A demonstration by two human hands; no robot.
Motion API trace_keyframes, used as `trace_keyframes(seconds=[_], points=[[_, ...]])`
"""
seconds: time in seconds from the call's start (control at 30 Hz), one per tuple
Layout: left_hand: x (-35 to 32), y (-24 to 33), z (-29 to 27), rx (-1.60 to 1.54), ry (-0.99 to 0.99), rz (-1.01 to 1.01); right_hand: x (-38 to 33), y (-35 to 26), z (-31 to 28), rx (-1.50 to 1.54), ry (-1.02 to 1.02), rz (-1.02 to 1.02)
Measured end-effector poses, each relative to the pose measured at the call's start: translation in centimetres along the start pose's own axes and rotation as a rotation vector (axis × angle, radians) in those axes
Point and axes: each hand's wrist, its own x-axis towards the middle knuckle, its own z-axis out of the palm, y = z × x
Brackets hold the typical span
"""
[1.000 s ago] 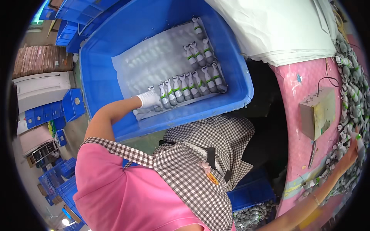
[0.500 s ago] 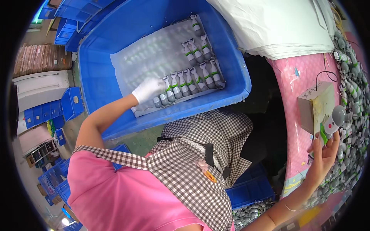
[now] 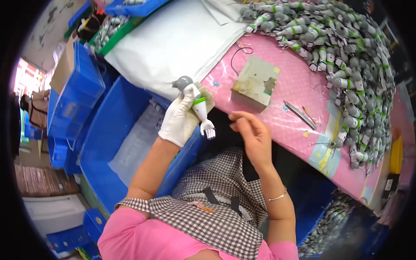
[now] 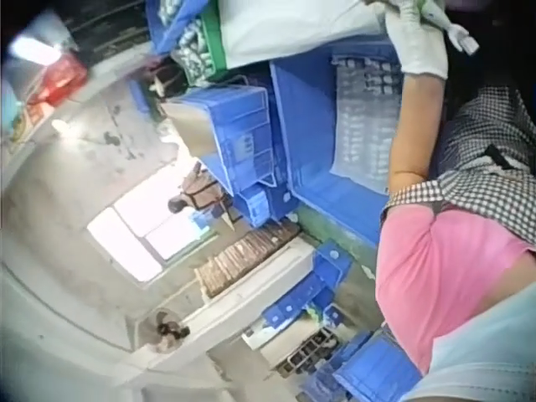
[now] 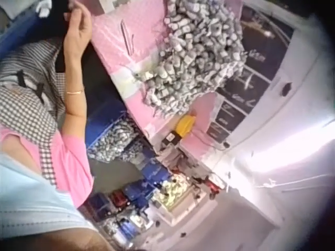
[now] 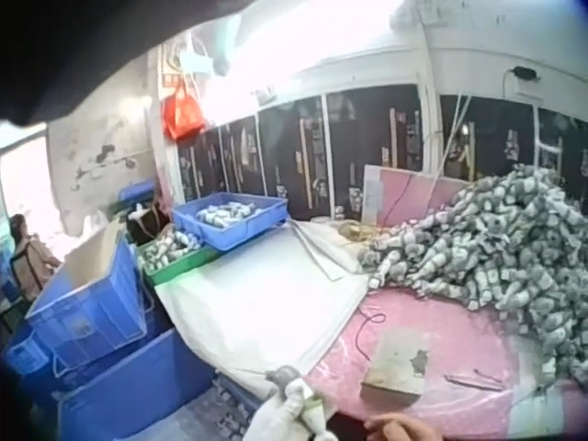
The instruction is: Assembling small plastic character toy figures at a factory workbench.
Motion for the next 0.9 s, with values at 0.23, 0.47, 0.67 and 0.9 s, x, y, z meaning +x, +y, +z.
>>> trace_keyframes(seconds=[0.23, 0.47, 0.67, 0.9], points=[[-0.4, -0.5, 1.3, -0.043, -0.056, -0.005, -0.9, 1.3, 0.2, 0.546, -0.335, 0.299], [-0.3, -1.7, 2.3, 0.049, -0.080, 0.017, -0.9, 4.5, 3.0, 1.218, -0.305, 0.236], [-0.4, -2.4, 3.6, 0.289, -0.057, 0.084, -1.3, 3.1, 3.5, 1.241, -0.162, 0.171], [0.7, -1.5, 4.5, -0.053, -0.271, -0.050, -1.8, -0.7, -2.5, -0.161, -0.118, -0.225]])
